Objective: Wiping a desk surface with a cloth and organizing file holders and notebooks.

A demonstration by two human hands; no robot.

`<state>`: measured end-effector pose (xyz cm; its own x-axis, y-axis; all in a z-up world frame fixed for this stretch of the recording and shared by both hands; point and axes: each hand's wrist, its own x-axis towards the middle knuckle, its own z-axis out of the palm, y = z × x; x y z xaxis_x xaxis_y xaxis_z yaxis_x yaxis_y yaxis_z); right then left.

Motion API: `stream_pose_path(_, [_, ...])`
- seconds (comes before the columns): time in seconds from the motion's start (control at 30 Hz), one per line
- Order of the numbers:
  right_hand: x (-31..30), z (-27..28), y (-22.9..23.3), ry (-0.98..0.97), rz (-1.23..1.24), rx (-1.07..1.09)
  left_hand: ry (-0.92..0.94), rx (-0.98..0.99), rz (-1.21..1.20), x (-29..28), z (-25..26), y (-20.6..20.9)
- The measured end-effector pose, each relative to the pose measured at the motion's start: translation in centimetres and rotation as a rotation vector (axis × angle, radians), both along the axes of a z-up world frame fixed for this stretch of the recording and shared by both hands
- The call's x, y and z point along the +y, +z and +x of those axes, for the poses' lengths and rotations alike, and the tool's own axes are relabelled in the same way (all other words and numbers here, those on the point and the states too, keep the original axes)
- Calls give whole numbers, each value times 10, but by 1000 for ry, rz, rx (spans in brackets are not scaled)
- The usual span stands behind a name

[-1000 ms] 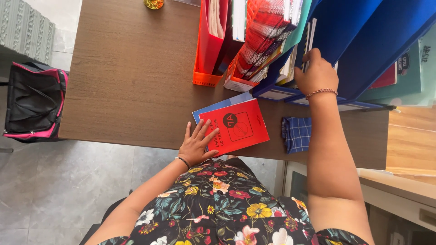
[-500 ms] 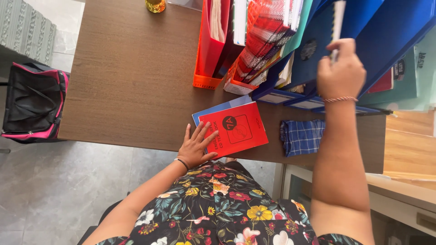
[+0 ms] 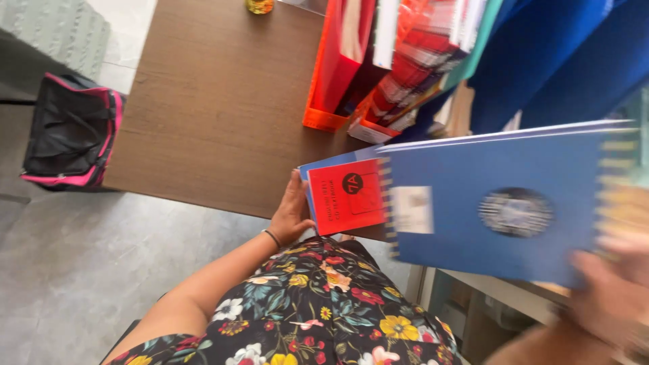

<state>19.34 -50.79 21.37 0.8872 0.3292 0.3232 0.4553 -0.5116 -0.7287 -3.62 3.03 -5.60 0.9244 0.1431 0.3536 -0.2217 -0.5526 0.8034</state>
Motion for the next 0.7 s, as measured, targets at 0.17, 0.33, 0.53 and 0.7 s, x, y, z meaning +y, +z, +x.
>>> stream_pose_path(0.17, [171, -47, -118, 151, 264, 404, 18, -3, -384, 5, 5, -1])
stream_pose_path(0.33, [205, -36, -256, 170, 416, 800, 10, 66, -257, 7, 6, -14])
stream_pose_path(0.53, [235, -50, -211, -129, -181, 172, 46, 93, 6, 0, 6, -8])
stream_pose_path(0.7, [262, -68, -228, -133, 75, 446, 37, 147, 102, -2, 6, -1])
